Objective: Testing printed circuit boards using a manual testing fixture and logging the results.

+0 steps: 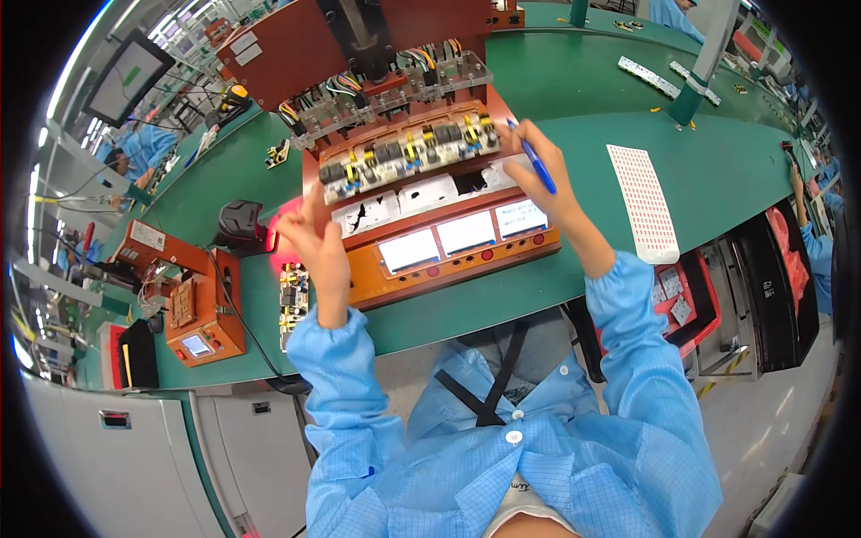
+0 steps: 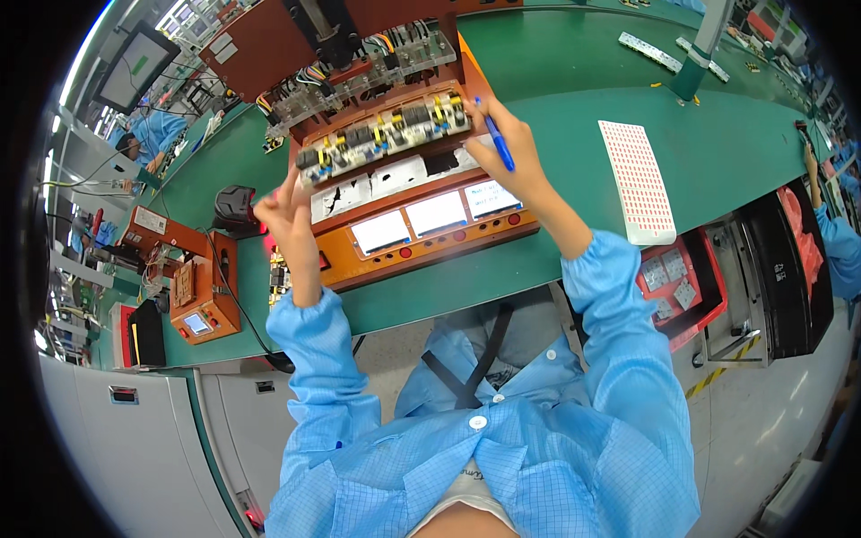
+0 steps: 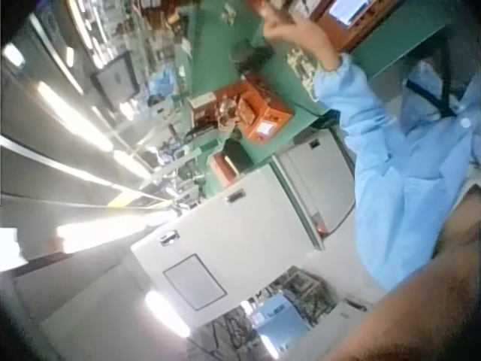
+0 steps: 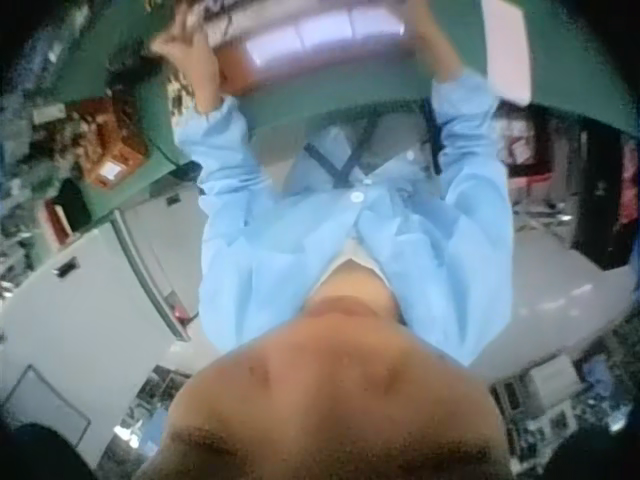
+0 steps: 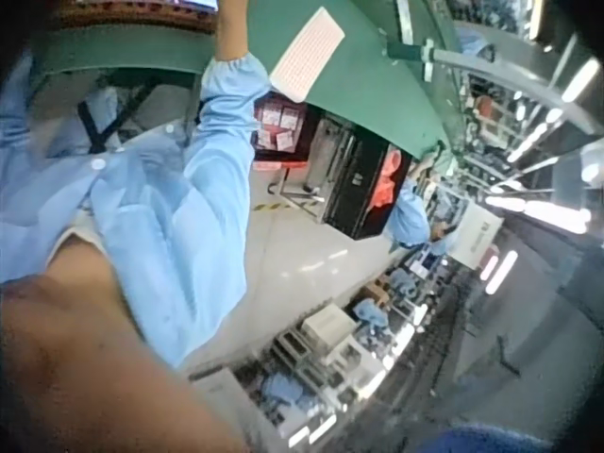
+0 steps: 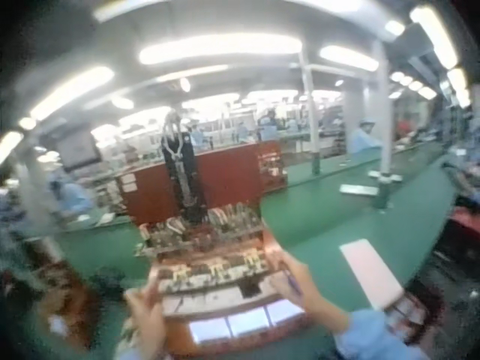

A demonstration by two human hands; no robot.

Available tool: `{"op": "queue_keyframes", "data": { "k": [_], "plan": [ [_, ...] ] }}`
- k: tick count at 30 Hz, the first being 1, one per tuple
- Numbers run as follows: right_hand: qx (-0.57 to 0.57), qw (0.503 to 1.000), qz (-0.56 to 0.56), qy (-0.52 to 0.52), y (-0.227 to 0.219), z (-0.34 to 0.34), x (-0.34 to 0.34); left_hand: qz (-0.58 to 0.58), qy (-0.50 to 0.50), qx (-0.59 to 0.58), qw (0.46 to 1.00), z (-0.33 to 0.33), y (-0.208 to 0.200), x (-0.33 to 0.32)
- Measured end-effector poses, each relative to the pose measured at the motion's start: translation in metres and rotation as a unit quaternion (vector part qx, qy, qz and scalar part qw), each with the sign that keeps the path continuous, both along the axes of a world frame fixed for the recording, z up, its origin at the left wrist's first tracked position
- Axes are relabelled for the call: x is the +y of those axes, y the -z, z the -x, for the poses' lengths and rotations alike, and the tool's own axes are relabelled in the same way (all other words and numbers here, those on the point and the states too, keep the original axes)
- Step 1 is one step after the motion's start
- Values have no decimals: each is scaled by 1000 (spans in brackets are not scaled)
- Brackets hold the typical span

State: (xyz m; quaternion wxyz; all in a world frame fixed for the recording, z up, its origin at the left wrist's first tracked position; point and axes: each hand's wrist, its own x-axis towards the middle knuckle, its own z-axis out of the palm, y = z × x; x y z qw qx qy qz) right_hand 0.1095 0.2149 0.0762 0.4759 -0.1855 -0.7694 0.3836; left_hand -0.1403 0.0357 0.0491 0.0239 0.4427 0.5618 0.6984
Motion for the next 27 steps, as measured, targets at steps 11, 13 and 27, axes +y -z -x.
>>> {"op": "queue_keyframes", "data": {
  "k": [11,13,27],
  "plan": [
    [-66,997,-17,-29,-4,16,39,107,71,-128,983,25,-18,19],
    [-50,998,-23,11,-17,15,28,103,53,-132,985,27,-20,10],
    [-8,998,53,-29,-305,180,77,338,-382,182,841,-9,33,-157]
  ]
}}
